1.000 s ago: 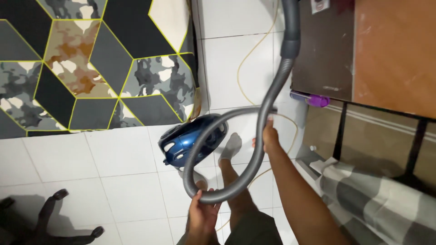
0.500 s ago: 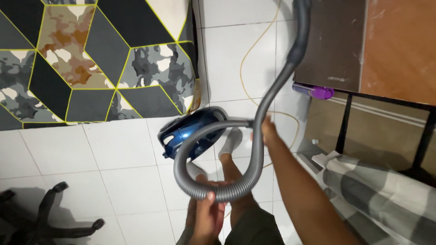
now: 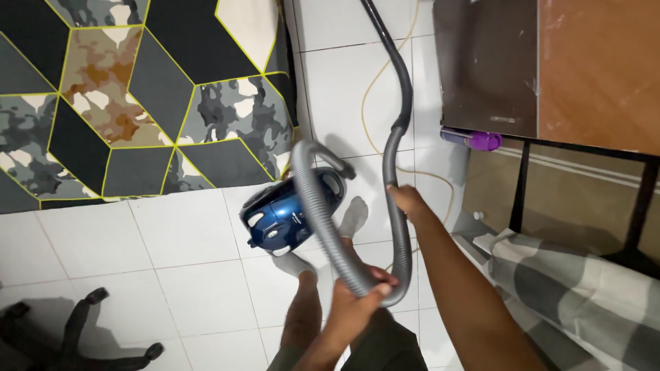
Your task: The person is assembling and using a vacuum cleaner to clean the floor in a room.
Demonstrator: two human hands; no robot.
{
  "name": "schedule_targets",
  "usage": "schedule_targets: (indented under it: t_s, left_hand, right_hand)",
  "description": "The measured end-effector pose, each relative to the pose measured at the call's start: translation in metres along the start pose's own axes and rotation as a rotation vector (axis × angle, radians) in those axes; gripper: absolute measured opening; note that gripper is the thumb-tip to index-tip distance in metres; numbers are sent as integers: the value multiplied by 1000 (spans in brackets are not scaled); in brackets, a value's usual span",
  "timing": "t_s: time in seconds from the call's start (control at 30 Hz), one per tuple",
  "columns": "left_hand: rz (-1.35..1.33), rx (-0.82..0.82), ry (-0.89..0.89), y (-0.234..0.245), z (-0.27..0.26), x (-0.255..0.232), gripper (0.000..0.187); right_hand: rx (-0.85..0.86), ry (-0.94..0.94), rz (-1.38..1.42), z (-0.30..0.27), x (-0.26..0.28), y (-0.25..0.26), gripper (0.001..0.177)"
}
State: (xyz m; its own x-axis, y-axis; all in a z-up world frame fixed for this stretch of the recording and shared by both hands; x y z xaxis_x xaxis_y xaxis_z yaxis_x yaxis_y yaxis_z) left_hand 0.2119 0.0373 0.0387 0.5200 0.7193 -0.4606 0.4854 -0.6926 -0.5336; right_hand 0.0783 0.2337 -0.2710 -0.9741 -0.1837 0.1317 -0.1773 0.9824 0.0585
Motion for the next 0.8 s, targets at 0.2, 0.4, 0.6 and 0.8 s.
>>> schedule_targets:
  t_s: [0.2, 0.4, 0.6, 0.8]
  left_hand:
    - [405, 53, 88, -33, 15, 18, 18]
    - [739, 58, 238, -1, 45, 70, 40]
    - [82, 464, 247, 156, 114, 160, 66]
    - [-267, 37, 180, 129, 124, 25, 70]
  right_hand:
    - [266, 461, -207, -121, 100, -45, 58]
    - [375, 315, -135, -207, 141, -85, 55]
    - [433, 555, -304, -230, 44, -63, 58]
    - [410, 402, -394, -247, -85, -60, 72]
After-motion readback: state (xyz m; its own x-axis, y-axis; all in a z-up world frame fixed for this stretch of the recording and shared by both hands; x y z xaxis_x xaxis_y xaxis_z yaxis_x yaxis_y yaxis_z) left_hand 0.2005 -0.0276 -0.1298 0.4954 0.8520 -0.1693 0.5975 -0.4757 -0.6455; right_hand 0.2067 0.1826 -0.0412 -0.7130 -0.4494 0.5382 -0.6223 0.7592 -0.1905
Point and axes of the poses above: each hand's wrist, its own z-axis towards the middle knuckle, its own y-axis out of the back of the hand, x = y × z, the point moved 1 cm from there along z, towards the middle knuckle
